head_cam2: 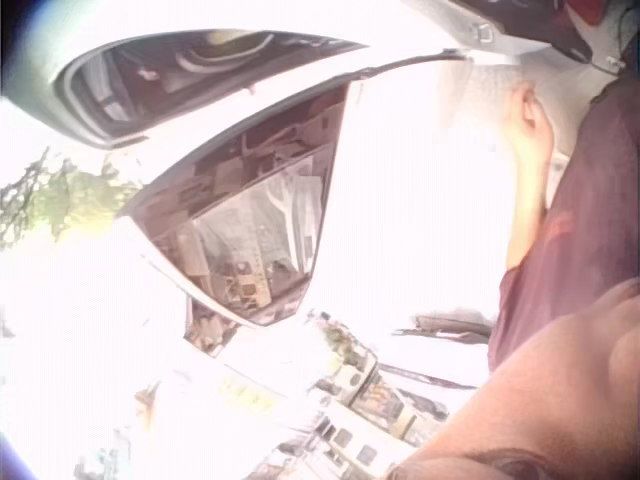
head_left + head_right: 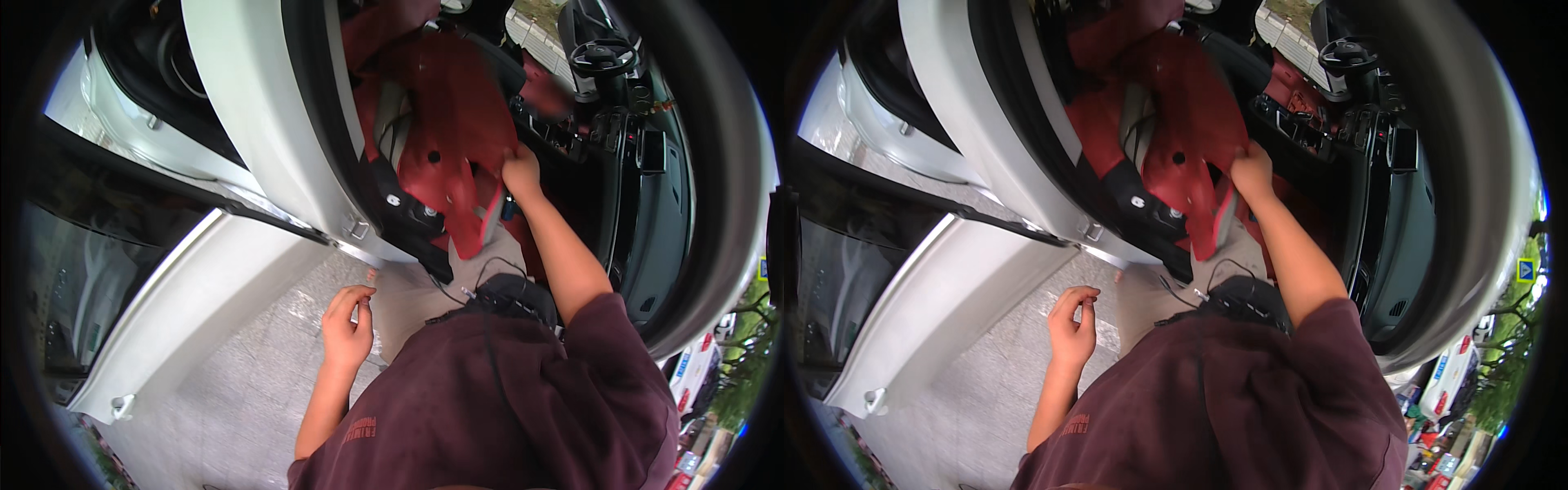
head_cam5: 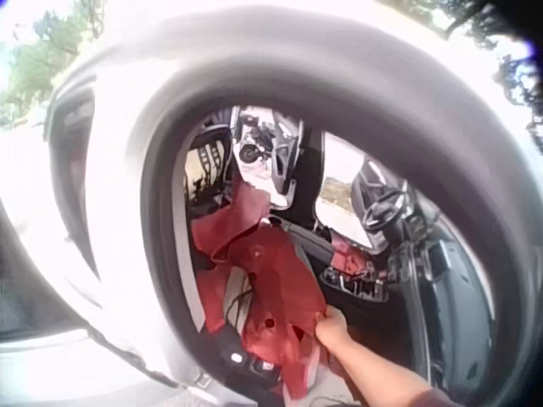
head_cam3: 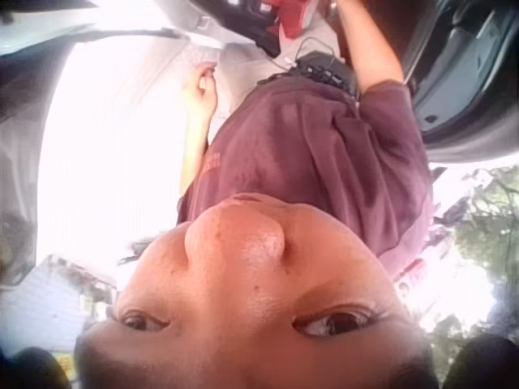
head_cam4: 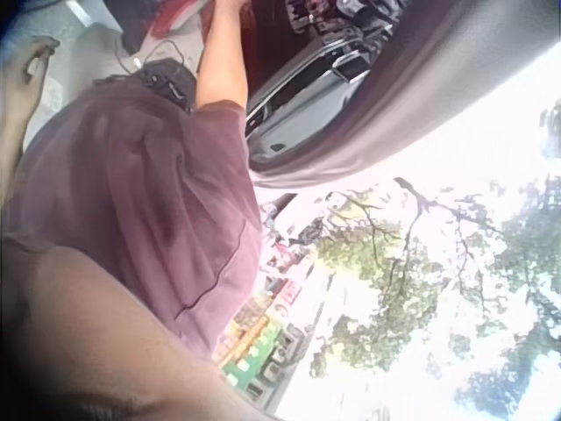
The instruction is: The person removes red floor mats and plastic panels from a car, places a large mat on the car roof, and then uses a drill and manual tools to disassemble the center console while sitting on the floor.
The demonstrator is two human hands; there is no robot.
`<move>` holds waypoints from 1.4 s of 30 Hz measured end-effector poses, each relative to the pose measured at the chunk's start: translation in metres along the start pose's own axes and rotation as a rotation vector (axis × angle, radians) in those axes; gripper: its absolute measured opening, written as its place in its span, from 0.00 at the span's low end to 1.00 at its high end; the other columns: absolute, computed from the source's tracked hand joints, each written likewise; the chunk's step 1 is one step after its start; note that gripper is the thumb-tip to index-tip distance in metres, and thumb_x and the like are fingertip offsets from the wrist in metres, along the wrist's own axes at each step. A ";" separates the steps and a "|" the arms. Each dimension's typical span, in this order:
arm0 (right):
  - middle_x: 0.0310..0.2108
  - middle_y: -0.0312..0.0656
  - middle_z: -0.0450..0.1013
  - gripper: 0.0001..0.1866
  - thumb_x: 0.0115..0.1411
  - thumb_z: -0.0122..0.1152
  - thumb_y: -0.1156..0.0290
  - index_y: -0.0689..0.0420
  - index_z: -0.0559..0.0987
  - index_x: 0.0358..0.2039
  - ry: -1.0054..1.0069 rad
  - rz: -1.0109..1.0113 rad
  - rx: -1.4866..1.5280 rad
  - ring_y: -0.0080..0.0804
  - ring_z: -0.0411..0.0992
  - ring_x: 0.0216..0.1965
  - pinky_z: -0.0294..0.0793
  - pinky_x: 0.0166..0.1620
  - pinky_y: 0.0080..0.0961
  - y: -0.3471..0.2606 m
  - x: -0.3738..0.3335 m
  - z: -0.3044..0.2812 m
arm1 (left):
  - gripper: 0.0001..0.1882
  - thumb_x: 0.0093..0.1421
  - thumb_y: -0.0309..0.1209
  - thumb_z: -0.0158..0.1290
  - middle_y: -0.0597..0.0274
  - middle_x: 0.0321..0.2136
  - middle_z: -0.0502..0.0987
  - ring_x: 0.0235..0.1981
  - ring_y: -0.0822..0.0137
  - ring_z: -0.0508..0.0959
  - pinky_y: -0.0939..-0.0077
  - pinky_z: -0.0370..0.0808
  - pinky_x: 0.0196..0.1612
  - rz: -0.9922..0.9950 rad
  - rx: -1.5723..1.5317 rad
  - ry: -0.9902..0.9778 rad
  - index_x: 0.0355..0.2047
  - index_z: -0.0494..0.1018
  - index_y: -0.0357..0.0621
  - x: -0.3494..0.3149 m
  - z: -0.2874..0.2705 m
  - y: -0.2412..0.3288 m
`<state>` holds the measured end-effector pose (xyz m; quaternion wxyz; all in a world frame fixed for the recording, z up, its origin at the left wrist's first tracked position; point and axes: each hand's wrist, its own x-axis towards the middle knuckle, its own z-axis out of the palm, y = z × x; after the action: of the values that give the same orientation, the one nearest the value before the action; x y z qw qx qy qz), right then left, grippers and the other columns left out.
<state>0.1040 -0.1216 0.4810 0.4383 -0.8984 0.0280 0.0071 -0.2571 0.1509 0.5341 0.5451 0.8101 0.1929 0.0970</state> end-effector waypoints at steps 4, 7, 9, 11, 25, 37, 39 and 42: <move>0.36 0.59 0.80 0.12 0.71 0.52 0.70 0.63 0.79 0.47 0.110 -0.133 -0.052 0.61 0.80 0.41 0.78 0.46 0.48 -0.056 -0.049 -0.065 | 0.08 0.64 0.17 0.54 0.52 0.39 0.84 0.44 0.50 0.84 0.61 0.79 0.47 0.186 0.085 -0.129 0.40 0.80 0.39 0.042 -0.033 0.057; 0.32 0.51 0.77 0.12 0.74 0.49 0.70 0.62 0.79 0.48 0.076 0.031 0.171 0.44 0.77 0.31 0.75 0.37 0.39 -0.121 -0.117 -0.093 | 0.07 0.66 0.17 0.54 0.51 0.39 0.83 0.40 0.53 0.84 0.66 0.78 0.44 0.278 0.148 -0.284 0.41 0.80 0.37 0.065 -0.035 0.063; 0.25 0.37 0.72 0.11 0.77 0.47 0.71 0.61 0.78 0.47 0.155 -0.071 0.172 0.22 0.68 0.19 0.69 0.24 0.25 -0.123 -0.146 -0.116 | 0.07 0.66 0.20 0.55 0.52 0.39 0.83 0.39 0.53 0.84 0.65 0.79 0.43 0.145 0.057 -0.426 0.42 0.81 0.38 0.069 -0.029 0.087; 0.25 0.34 0.72 0.11 0.77 0.48 0.71 0.61 0.79 0.47 0.172 -0.083 0.185 0.19 0.66 0.19 0.67 0.24 0.23 -0.119 -0.178 -0.137 | 0.08 0.66 0.21 0.56 0.52 0.38 0.83 0.39 0.54 0.84 0.65 0.79 0.42 0.050 0.007 -0.524 0.44 0.81 0.39 0.067 -0.023 0.089; 0.39 0.33 0.79 0.12 0.77 0.53 0.72 0.66 0.80 0.47 0.465 -0.164 0.380 0.16 0.72 0.40 0.74 0.46 0.19 -0.130 -0.416 -0.194 | 0.13 0.67 0.34 0.54 0.44 0.37 0.86 0.40 0.46 0.86 0.57 0.82 0.44 -0.044 0.680 -0.530 0.44 0.83 0.41 -0.083 -0.227 -0.259; 0.43 0.39 0.81 0.13 0.76 0.56 0.73 0.69 0.83 0.52 0.997 -0.381 0.394 0.20 0.76 0.43 0.75 0.50 0.19 -0.262 -0.693 -0.197 | 0.11 0.69 0.35 0.57 0.46 0.40 0.86 0.44 0.46 0.86 0.58 0.82 0.49 -0.077 0.621 -0.598 0.42 0.85 0.43 -0.209 -0.428 -0.356; 0.42 0.39 0.81 0.13 0.75 0.58 0.74 0.70 0.82 0.52 1.014 -0.433 0.113 0.20 0.75 0.43 0.74 0.50 0.18 -0.292 -0.756 -0.187 | 0.12 0.70 0.36 0.56 0.45 0.39 0.86 0.41 0.46 0.86 0.56 0.82 0.47 -0.080 0.566 -0.585 0.44 0.84 0.43 -0.188 -0.422 -0.375; 0.41 0.38 0.81 0.12 0.73 0.61 0.75 0.70 0.83 0.51 1.087 -0.397 -0.162 0.19 0.74 0.41 0.74 0.49 0.18 -0.331 -0.822 -0.149 | 0.12 0.70 0.35 0.56 0.47 0.38 0.86 0.40 0.49 0.87 0.58 0.82 0.46 0.027 0.564 -0.672 0.46 0.82 0.42 -0.176 -0.438 -0.356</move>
<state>-0.6997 0.0007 0.8642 0.2839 -0.7916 0.0793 -0.5353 -0.6516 0.5653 0.3847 0.3336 0.9163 0.0134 -0.2211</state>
